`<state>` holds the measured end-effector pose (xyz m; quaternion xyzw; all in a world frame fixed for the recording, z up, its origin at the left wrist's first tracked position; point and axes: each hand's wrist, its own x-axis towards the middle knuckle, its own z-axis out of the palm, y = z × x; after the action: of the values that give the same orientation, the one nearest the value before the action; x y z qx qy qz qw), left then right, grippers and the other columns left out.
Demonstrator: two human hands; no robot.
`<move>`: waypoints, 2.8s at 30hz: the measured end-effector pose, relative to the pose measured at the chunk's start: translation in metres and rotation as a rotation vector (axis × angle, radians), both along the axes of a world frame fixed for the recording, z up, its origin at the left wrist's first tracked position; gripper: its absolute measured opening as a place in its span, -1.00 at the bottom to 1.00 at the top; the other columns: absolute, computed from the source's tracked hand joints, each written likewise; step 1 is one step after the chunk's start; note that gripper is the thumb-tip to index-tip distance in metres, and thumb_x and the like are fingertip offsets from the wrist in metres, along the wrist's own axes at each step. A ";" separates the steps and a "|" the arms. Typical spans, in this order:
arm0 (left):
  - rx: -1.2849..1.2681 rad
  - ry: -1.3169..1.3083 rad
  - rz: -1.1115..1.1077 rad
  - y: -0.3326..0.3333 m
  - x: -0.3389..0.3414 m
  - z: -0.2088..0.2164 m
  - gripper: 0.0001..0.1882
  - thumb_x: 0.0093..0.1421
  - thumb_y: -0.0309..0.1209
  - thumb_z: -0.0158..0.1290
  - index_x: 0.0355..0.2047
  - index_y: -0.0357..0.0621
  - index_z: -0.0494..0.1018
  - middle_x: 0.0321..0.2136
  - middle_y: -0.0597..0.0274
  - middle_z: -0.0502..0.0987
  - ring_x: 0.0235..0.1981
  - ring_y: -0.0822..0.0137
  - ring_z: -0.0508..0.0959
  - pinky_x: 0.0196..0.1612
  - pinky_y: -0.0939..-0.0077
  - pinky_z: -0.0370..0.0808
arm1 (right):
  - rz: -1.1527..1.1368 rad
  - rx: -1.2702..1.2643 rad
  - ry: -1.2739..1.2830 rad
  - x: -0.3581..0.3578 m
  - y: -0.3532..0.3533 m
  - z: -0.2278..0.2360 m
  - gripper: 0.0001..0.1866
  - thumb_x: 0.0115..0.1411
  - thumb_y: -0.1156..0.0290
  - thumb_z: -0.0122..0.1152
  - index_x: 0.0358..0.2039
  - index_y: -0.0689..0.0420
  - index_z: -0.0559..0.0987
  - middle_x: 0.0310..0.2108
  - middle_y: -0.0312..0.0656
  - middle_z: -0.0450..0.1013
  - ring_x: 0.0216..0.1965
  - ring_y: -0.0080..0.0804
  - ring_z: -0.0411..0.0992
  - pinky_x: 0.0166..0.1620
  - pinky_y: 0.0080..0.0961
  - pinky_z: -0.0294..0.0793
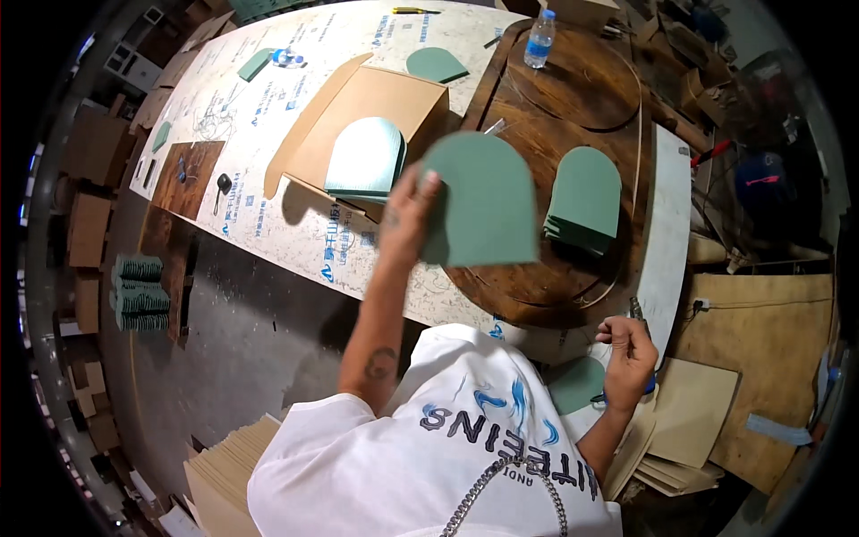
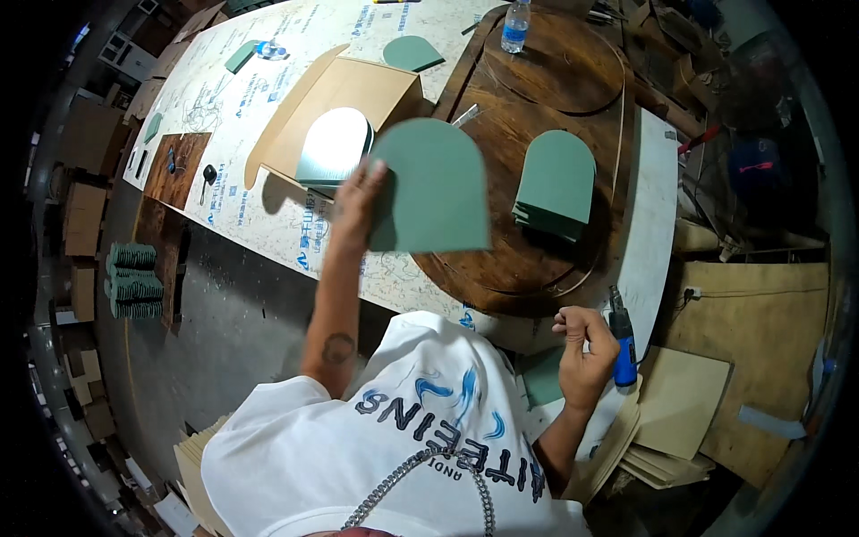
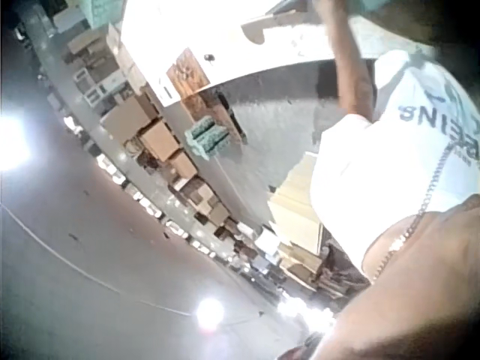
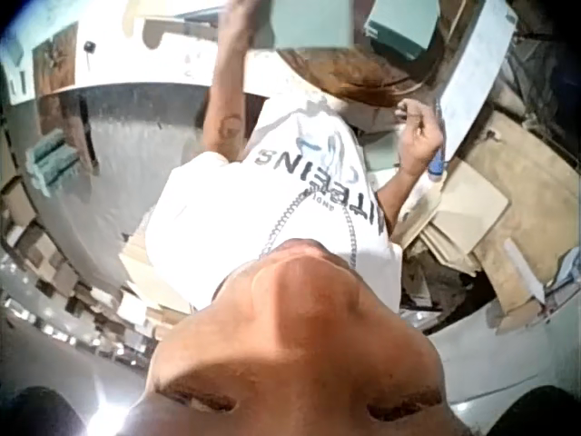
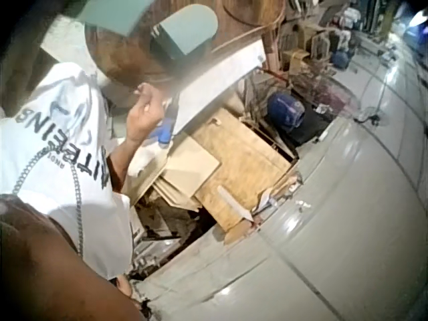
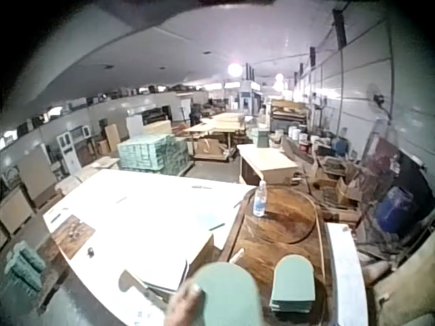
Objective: The person uses a heat gun to apply a textured finish to the surface of light green, semi-circular wooden pieces. They hold each piece in one hand and direct the heat gun with the other, moving the tool across the surface to create a pattern. The person inspects the finished surface and stacks the treated pieces on a wooden workbench.
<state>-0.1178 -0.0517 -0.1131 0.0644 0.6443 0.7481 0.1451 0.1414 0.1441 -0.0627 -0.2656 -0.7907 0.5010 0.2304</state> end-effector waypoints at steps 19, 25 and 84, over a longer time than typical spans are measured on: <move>-0.831 0.713 0.379 -0.080 -0.205 -0.067 -0.55 0.25 -0.11 -0.10 -0.42 -0.31 0.54 -0.53 -0.07 0.54 -0.54 0.20 0.50 -0.39 0.36 0.41 | -0.220 0.166 -0.049 -0.048 0.095 -0.148 -0.74 0.15 0.30 0.16 -0.36 0.30 0.52 -0.49 -0.09 0.49 -0.46 -0.39 0.46 -0.37 -0.52 0.42; -0.381 0.336 -0.146 0.040 -0.102 -0.058 -0.64 0.26 -0.21 -0.07 -0.19 -0.30 0.49 -0.43 0.23 0.53 -0.42 0.50 0.44 -0.33 0.59 0.40 | -0.343 0.042 -0.196 -0.098 0.119 -0.153 -0.48 0.19 0.27 0.09 0.02 0.43 0.34 -0.41 -0.08 0.50 -0.39 -0.34 0.44 -0.26 -0.40 0.41; 0.782 -0.132 -0.582 0.036 0.070 0.056 -0.64 0.21 -0.39 -0.02 -0.07 -0.43 0.32 -0.25 0.02 0.53 -0.29 0.30 0.60 -0.26 0.48 0.59 | 0.182 -0.574 0.682 0.002 0.000 0.068 -0.55 0.10 0.49 0.21 0.00 0.38 0.39 -0.12 0.04 0.46 -0.11 -0.41 0.46 -0.04 -0.58 0.41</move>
<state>-0.0475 -0.0155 -0.0576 0.2440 0.2598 0.8648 0.3536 0.1433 0.1446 0.0051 -0.0681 -0.5191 0.7769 0.3497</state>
